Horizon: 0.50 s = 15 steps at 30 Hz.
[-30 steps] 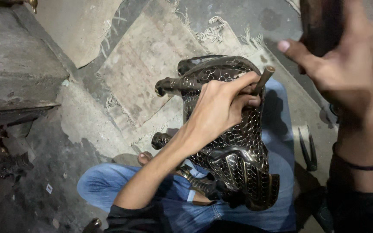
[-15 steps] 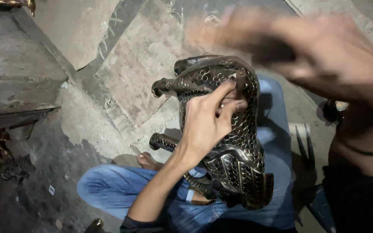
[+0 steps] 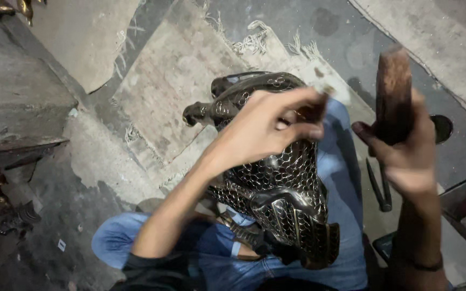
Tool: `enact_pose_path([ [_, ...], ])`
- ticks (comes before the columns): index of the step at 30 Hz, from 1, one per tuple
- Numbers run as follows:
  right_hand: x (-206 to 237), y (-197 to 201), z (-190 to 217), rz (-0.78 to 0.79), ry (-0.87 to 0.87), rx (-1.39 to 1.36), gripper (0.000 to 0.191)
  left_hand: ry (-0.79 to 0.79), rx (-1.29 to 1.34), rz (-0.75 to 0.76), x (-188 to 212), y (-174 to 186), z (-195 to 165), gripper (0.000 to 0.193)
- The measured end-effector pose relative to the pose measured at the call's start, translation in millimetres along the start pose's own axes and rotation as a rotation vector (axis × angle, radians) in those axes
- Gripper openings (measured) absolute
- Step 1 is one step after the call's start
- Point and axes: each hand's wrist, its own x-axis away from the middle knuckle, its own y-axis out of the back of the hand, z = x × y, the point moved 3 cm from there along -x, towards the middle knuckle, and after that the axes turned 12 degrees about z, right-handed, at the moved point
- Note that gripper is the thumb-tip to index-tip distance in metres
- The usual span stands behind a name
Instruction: The person sits on the floor with a brass elephant statue in their lap and hammers a punch against its surface to form a decorative pattern, repositioning the punch across different spots. At the end they turn the statue around and handle it with both hands.
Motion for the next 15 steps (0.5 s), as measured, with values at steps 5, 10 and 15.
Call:
enact_pose_path([
  [5,18.5,-13.9,-20.7,-0.064,-0.122,-0.058,0.056,-0.149,-0.159,0.156,-13.0,4.7,-1.8,0.043],
  [10,3.4,-2.3,6.9,-0.158,-0.040,0.045,0.063,0.038,-0.243,0.228,-21.0,6.1,-5.7,0.049],
  [15,5.6,20.4,19.3,-0.105,-0.047,0.065,0.065,-0.080,-0.236,0.205,-19.7,8.5,-10.9,0.047],
])
